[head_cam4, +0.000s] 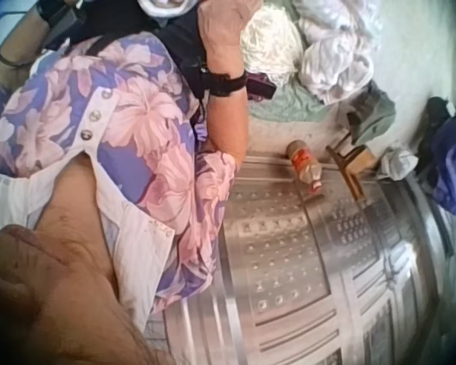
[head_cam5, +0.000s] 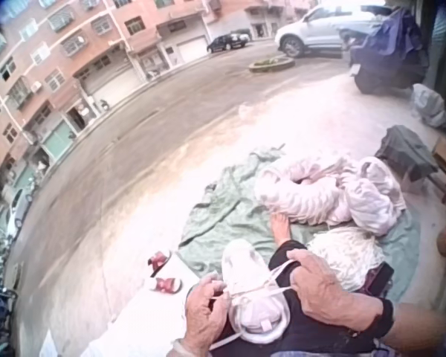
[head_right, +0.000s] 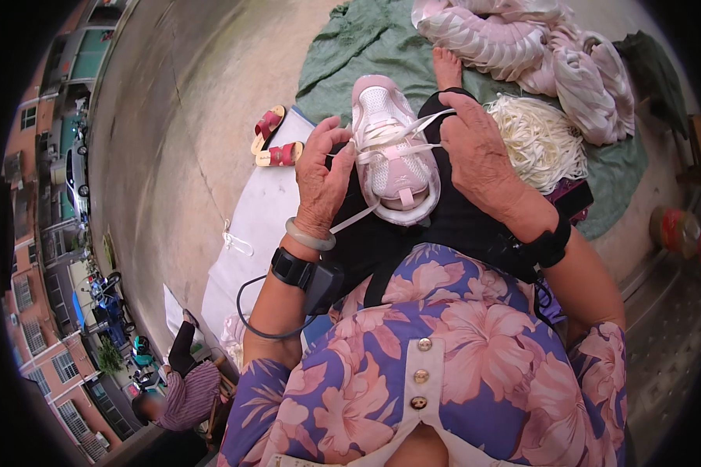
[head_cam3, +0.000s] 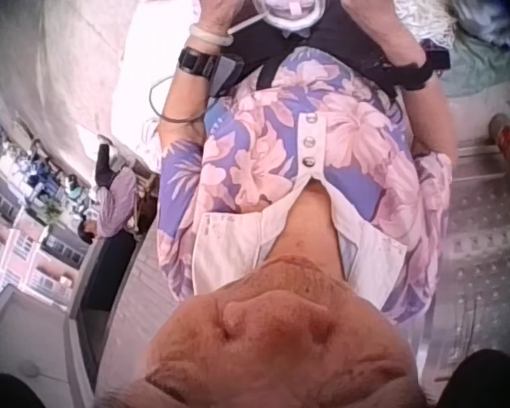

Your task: The person is lacing a pair of pink and white sneakers while sitting on the ground outside.

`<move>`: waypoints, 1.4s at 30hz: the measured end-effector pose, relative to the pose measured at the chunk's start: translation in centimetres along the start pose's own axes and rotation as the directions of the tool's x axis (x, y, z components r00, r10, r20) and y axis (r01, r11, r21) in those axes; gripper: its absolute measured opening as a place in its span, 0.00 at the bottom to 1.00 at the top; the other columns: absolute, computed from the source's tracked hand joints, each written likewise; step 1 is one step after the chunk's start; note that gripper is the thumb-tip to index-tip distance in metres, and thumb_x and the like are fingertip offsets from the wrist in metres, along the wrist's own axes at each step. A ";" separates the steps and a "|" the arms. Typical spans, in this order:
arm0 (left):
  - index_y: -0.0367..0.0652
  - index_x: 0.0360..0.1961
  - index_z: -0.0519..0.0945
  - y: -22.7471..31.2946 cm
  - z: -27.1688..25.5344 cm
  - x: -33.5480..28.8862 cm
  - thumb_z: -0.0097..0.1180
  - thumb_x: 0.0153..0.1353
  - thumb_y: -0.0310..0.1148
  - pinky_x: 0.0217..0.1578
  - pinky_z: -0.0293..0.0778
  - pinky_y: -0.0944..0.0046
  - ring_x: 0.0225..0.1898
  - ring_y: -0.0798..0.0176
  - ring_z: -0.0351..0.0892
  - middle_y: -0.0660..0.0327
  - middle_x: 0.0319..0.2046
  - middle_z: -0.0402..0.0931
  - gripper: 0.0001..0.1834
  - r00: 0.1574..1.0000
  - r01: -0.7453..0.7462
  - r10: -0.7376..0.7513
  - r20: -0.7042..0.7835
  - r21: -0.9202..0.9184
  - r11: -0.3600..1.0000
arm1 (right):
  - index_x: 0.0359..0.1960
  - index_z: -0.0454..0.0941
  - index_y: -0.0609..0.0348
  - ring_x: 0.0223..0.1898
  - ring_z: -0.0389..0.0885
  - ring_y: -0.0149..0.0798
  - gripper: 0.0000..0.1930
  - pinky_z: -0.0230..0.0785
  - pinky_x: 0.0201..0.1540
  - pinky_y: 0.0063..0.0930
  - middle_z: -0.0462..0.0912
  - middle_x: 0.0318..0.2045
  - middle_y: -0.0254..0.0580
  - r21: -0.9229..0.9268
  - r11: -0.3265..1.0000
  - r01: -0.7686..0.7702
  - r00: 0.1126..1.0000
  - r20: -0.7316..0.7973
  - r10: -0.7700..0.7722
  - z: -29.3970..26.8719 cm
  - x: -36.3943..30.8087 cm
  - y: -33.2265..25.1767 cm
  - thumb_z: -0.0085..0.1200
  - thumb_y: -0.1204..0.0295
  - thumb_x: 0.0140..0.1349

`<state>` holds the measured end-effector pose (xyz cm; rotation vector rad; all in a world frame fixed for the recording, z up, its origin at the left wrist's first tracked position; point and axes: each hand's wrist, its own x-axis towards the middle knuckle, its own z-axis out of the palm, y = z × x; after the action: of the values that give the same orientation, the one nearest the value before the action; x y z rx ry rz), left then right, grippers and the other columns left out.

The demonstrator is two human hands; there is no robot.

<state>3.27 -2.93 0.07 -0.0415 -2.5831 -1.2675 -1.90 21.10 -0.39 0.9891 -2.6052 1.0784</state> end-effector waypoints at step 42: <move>0.37 0.34 0.77 -1.4 -1.5 1.7 0.47 0.48 0.20 0.34 0.72 0.61 0.28 0.54 0.75 0.55 0.25 0.75 0.11 0.949 -0.171 0.303 -0.089 0.663 0.729 | 0.32 0.72 0.54 0.21 0.73 0.42 0.09 0.64 0.21 0.34 0.69 0.20 0.40 0.030 0.989 0.145 0.988 0.055 -0.146 0.3 -0.2 0.7 0.53 0.78 0.47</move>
<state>1.73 -5.08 0.28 -0.1078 -2.5880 -0.2183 -2.15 21.37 -1.11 1.2116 -2.5218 1.0656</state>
